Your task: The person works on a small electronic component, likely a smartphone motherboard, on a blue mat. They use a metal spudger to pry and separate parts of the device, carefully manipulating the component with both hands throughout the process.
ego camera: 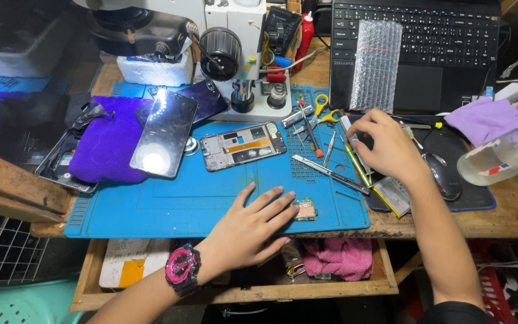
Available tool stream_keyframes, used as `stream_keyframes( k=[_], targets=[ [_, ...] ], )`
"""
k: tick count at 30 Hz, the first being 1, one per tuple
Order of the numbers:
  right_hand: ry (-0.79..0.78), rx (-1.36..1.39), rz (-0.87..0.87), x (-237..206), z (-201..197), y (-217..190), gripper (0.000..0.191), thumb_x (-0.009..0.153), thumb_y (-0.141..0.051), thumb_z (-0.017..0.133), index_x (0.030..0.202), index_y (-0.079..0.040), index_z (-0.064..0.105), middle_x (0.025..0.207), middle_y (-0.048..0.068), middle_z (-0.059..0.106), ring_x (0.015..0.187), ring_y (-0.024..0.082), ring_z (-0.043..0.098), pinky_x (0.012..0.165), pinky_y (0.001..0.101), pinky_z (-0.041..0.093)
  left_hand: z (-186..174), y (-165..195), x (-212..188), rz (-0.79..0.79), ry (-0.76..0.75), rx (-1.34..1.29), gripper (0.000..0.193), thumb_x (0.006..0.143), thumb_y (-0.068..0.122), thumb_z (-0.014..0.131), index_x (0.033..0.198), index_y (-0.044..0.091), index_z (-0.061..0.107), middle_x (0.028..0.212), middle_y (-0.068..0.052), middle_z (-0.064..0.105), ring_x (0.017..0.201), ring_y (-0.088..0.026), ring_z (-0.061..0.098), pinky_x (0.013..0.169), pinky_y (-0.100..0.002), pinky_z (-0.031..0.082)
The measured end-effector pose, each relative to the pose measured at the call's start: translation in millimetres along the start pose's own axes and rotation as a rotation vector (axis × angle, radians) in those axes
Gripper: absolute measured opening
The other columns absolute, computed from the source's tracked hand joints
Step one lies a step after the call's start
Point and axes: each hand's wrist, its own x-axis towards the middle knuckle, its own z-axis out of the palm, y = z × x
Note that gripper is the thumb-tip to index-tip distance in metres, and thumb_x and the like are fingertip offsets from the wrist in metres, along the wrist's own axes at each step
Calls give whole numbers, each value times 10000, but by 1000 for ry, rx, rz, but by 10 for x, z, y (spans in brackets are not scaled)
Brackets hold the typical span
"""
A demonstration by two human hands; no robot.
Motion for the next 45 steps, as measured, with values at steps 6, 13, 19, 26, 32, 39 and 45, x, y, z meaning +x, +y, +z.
stream_keyframes(
  k=[6,13,19,26,32,39,45],
  targets=[
    [-4,-13,-234,27,23,-63,250,780,-69,729,1026,-102,752,1041,80,615,1067,286,591,895,400,519,-2,11,-8,3,35,10,544,939,381,629,1378,65,571,1450,-150,549,1375,-331,470,1120,-612,318],
    [-53,-36,-224,34,33,-119,247,778,-104,742,1024,-109,753,1027,72,616,1020,270,604,858,394,529,5,33,-9,-28,136,3,385,979,350,641,1237,64,642,1300,-128,628,1297,-314,536,1092,-574,367],
    [37,-93,-139,5,52,-71,124,846,-144,739,969,-137,758,951,46,651,959,253,644,799,392,542,9,33,-11,-48,189,-36,291,965,278,680,1172,74,652,1233,-98,658,1232,-286,589,1060,-526,404],
    [285,-181,25,-75,-236,258,126,936,-143,735,1059,-137,760,972,47,683,948,244,671,821,377,542,-50,29,-5,-73,240,-182,285,916,209,730,1160,89,645,1162,-88,649,1145,-282,616,998,-463,430],
    [11,-241,468,-126,-414,608,209,865,-205,794,1074,-201,801,886,28,730,811,223,700,709,391,531,-83,27,-23,-67,267,-307,372,891,130,733,1245,81,631,1223,-108,632,1125,-318,616,966,-442,464],
    [-90,-219,252,5,-294,897,307,823,-208,808,1125,-259,809,916,40,698,824,259,681,760,392,550,-66,43,-41,-170,247,-373,379,921,41,679,1294,76,616,1311,-145,611,1098,-359,641,902,-421,527],
    [-33,-308,293,139,-98,780,148,833,-235,818,972,-183,820,921,49,668,881,288,678,761,435,543,-27,33,-1,-226,320,-325,484,944,29,651,1402,-10,500,1353,-191,595,1210,-401,603,1015,-450,493]
  ],
)
